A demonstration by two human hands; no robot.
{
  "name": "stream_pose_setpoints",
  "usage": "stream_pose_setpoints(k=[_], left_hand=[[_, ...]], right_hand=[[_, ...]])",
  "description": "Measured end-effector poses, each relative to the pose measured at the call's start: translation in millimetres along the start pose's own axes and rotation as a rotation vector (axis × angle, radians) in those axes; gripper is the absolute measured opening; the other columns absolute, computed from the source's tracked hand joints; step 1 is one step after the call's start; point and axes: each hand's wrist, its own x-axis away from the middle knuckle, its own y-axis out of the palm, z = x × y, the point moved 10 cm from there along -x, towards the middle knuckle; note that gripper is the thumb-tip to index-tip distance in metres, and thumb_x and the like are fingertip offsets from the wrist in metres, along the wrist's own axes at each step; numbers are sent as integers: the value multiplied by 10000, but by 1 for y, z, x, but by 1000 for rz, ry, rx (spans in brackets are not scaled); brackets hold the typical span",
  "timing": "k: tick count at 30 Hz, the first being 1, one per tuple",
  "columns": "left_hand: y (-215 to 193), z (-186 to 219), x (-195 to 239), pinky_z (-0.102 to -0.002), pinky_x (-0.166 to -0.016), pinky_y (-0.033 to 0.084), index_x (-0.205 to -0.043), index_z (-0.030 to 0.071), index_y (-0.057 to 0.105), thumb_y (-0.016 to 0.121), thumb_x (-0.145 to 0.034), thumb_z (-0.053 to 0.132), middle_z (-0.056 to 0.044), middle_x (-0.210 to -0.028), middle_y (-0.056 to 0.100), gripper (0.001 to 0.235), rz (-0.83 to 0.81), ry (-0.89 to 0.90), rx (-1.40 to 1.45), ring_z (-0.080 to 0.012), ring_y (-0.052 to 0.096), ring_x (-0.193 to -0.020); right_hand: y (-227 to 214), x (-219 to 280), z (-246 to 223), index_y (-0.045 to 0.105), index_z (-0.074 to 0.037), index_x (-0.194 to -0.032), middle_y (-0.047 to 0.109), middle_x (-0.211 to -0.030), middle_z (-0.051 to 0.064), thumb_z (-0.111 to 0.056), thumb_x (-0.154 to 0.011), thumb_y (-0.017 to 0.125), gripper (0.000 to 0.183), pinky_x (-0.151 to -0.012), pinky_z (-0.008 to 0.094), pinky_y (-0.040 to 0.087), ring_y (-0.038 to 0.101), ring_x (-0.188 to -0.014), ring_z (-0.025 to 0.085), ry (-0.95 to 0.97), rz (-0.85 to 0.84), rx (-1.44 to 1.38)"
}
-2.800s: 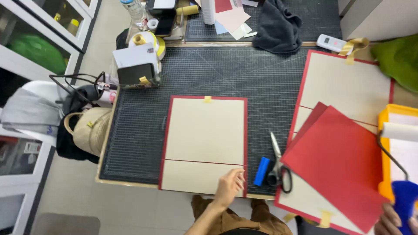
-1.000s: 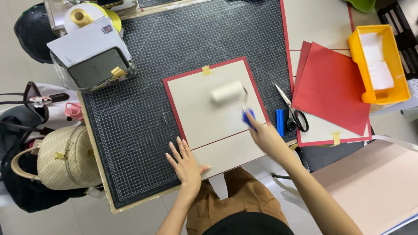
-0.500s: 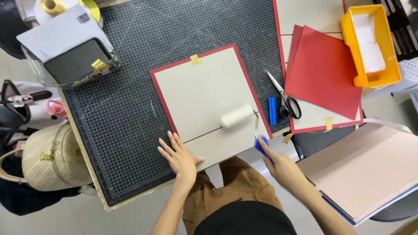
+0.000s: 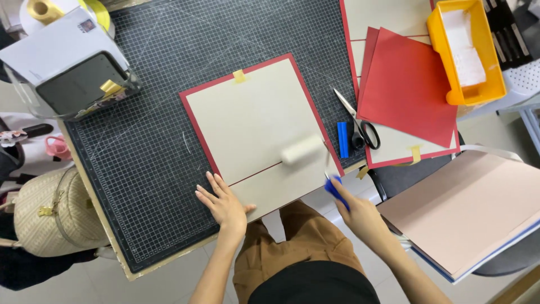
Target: Applying adhesive to a board using a roller and bonding a red paper sheet to it.
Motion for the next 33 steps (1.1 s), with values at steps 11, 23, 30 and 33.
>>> stream_pose_setpoints(k=[11,23,30,33], left_hand=[[-7,1,2,-644,-1182,-120,-1584,-3,25,696,-656,820,-198,-1674,-41,1410,-49,-8,-45,-526,90,-1458],[33,6,-25,-633,-1174,5,-1583,-16,-9,530,-450,1082,-260,-1650,-80,1667,124,-66,-236,-560,104,-1453],[31,4,-22,-632,-1177,34,-1587,10,-3,538,-444,1082,-231,-1662,-74,1658,124,-76,-211,-542,99,-1464],[30,7,-23,-628,-1177,53,-1582,-14,17,502,-465,1087,-256,-1656,-38,1642,136,-72,-255,-561,125,-1451]], right_hand=[[6,-13,21,430,-453,-1477,757,-798,194,-327,-937,525,562,-730,500,582,733,-813,414,-4,56,-52],[-13,-32,8,329,-372,-1551,586,-599,159,-276,-971,496,611,-562,405,419,564,-541,335,-12,-5,-100],[5,10,58,296,-508,-1531,694,-802,150,-316,-953,505,644,-667,417,515,680,-713,336,102,-98,-36],[-12,-24,26,367,-411,-1525,612,-633,179,-315,-966,515,586,-573,445,425,565,-545,377,19,-6,-106]])
